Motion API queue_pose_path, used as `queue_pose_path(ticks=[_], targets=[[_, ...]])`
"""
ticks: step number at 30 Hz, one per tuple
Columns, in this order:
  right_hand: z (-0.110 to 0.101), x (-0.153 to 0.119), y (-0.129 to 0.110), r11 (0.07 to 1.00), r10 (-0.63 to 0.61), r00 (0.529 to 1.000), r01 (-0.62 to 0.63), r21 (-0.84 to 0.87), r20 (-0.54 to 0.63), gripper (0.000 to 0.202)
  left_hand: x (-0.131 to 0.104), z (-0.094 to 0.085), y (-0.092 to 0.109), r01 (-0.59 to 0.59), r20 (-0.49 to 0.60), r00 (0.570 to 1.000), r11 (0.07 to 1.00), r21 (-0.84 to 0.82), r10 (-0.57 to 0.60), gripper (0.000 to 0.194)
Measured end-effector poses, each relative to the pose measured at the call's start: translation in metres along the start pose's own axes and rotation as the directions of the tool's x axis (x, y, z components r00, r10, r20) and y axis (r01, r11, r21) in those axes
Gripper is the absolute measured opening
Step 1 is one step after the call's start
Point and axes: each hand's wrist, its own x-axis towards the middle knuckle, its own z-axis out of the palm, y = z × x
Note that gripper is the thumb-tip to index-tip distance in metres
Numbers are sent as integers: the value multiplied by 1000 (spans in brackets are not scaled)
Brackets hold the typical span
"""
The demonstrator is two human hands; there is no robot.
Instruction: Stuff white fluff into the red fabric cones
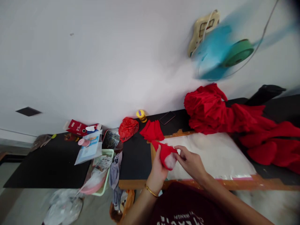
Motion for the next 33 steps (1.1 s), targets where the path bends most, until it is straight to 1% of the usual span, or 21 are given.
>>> queue_pose_path(ticks=[2, 4, 7, 8, 9, 10, 11, 12, 13, 15, 16, 18, 20, 21, 23, 25, 27, 28, 30, 31, 33], targets=[[1, 7, 1, 999, 17, 1000, -17, -33, 3, 26, -2, 2, -3, 6, 7, 1000, 1000, 30, -6, 30], [-1, 11, 1, 995, 97, 995, -97, 32, 25, 26, -2, 1, -6, 9, 8, 1000, 999, 50, -9, 33], [-7, 10, -1, 962, 213, 973, -225, 152, 88, 34, 1, -3, -4, 6, 37, 999, 1000, 30, -7, 38], [-9, 7, -2, 958, 222, 972, -232, 171, 77, 34, 2, -4, -3, 1, 51, 999, 1000, 17, -2, 40], [-12, 4, -2, 961, 207, 977, -213, 178, 52, 32, 3, -5, -1, -7, 56, 998, 1000, 6, 6, 42], [-14, 0, -2, 970, 164, 986, -166, 179, 26, 29, 4, -5, 0, -20, 51, 999, 1000, -2, 20, 43], [-15, -4, -2, 980, 93, 996, -93, 178, 12, 26, 5, -5, 1, -38, 36, 999, 999, -8, 38, 43], [-15, -8, -1, 985, 1, 1000, -5, 174, 23, 23, 5, -4, 2, -62, 16, 998, 998, -11, 62, 43], [-13, -11, 0, 982, -100, 993, 89, 167, 57, 22, 4, -3, 1, -85, -1, 996, 996, -8, 85, 42], [-8, -16, 0, 956, -271, 952, 249, 152, 144, 27, 1, 0, -2, -139, -1, 990, 990, 11, 139, 39], [-5, -17, 0, 944, -319, 931, 296, 147, 178, 30, -1, 2, -5, -170, 14, 985, 985, 32, 170, 39], [-1, -18, -3, 937, -340, 912, 307, 167, 229, 33, -5, 6, -10, -242, 59, 970, 966, 95, 237, 45], [-3, -18, -7, 942, -294, 913, 226, 248, 284, 33, -10, 8, -13, -295, 109, 954, 942, 161, 280, 55], [-6, -19, -10, 941, -253, 912, 154, 302, 323, 32, -11, 9, -14, -304, 129, 950, 934, 187, 283, 58], [-12, -21, -12, 917, -136, 908, -36, 398, 397, 32, -13, 9, -14, -306, 144, 949, 927, 215, 280, 58], [-17, -27, -13, 846, 18, 904, -242, 475, 428, 33, -13, 8, -12, -308, 133, 950, 926, 220, 284, 55], [-17, -33, -13, 713, 153, 896, -393, 581, 417, 35, -14, 7, -9, -336, 136, 940, 918, 211, 313, 54], [-15, -36, -14, 631, 191, 889, -436, 642, 416, 37, -15, 7, -8, -352, 157, 933, 912, 209, 324, 55], [-9, -39, -17, 486, 202, 876, -478, 731, 439, 44, -19, 6, -8, -359, 219, 924, 907, 221, 312, 61], [-6, -40, -19, 443, 193, 872, -486, 753, 449, 48, -21, 6, -7, -348, 246, 925, 907, 237, 291, 65], [-1, -40, -23, 421, 194, 864, -501, 756, 465, 53, -25, 6, -8, -323, 281, 927, 907, 270, 247, 71]])
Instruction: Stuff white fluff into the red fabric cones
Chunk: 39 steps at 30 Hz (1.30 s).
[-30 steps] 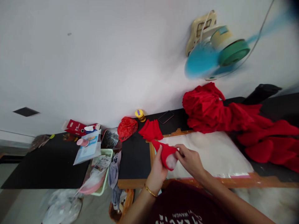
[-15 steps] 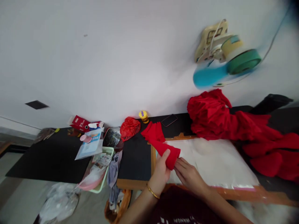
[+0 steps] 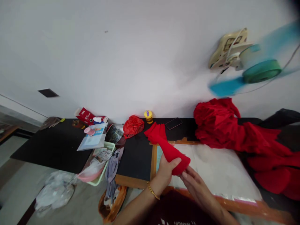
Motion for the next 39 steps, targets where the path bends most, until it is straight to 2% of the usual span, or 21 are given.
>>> queue_pose_path(ticks=[4, 8, 11, 14, 16, 20, 21, 23, 26, 30, 35, 37, 39], targets=[[4, 4, 3, 998, 35, 996, -39, -50, -84, 42, -7, -2, -2, 27, 93, 995, 998, 48, -31, 73], [4, 4, 7, 998, -21, 987, 11, -63, -157, 42, -9, -8, -6, 65, 137, 988, 994, 86, -76, 65], [2, 4, 10, 996, -39, 984, 24, -85, -176, 43, -7, -14, -5, 19, 106, 994, 998, 53, -24, 58], [-1, 6, 11, 982, -27, 983, -8, -187, -183, 43, -2, -20, 2, -80, -1, 997, 997, -12, 80, 54], [1, 8, 10, 958, -25, 989, -18, -287, -146, 44, 1, -21, 4, -68, -60, 996, 997, -34, 66, 54], [5, 11, 7, 898, -43, 997, 69, -435, 69, 40, 6, -20, 0, 4, -157, 988, 1000, 8, -3, 49], [5, 11, 6, 885, -55, 994, 94, -456, 97, 39, 7, -19, -1, -10, -192, 981, 1000, 14, 13, 48], [2, 9, 5, 852, -106, 992, 129, -507, 74, 37, 7, -19, 0, -48, -232, 971, 999, 17, 51, 47], [-4, 5, 4, 779, -182, 982, 176, -601, 51, 33, 2, -19, 6, -28, -169, 985, 1000, 9, 29, 44], [-4, 5, 13, 649, -127, 965, 256, -716, 230, 24, -8, -16, 6, 108, -77, 992, 992, 62, -103, 47], [-2, 10, 32, 428, -118, 977, 210, -879, 176, 18, -13, -11, -5, 71, -99, 994, 983, 172, -54, 44], [-3, 13, 35, 407, -120, 976, 213, -888, 180, 17, -15, -9, -8, 84, -127, 990, 974, 213, -57, 41], [-4, 15, 35, 444, -120, 970, 244, -862, 212, 19, -16, -8, -8, 105, -159, 985, 969, 224, -71, 40]])
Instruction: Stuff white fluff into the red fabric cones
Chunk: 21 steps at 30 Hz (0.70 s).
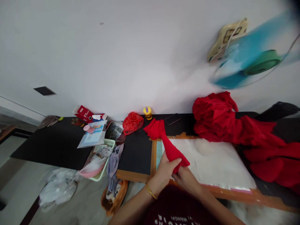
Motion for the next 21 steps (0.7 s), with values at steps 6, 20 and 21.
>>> queue_pose_path(ticks=[6, 20, 21], targets=[[2, 2, 4, 999, 39, 995, -38, -14, 89, 26, 0, -3, 1, 30, 50, 998, 996, -79, -27, 51], [-7, -10, -1, 938, -8, 992, 52, -344, 128, 38, 21, -9, -9, 94, -92, 987, 943, -318, -129, 29], [-7, -11, 0, 926, 17, 993, 29, -378, 119, 35, 20, -9, -8, 107, -70, 988, 943, -316, -135, 29]])
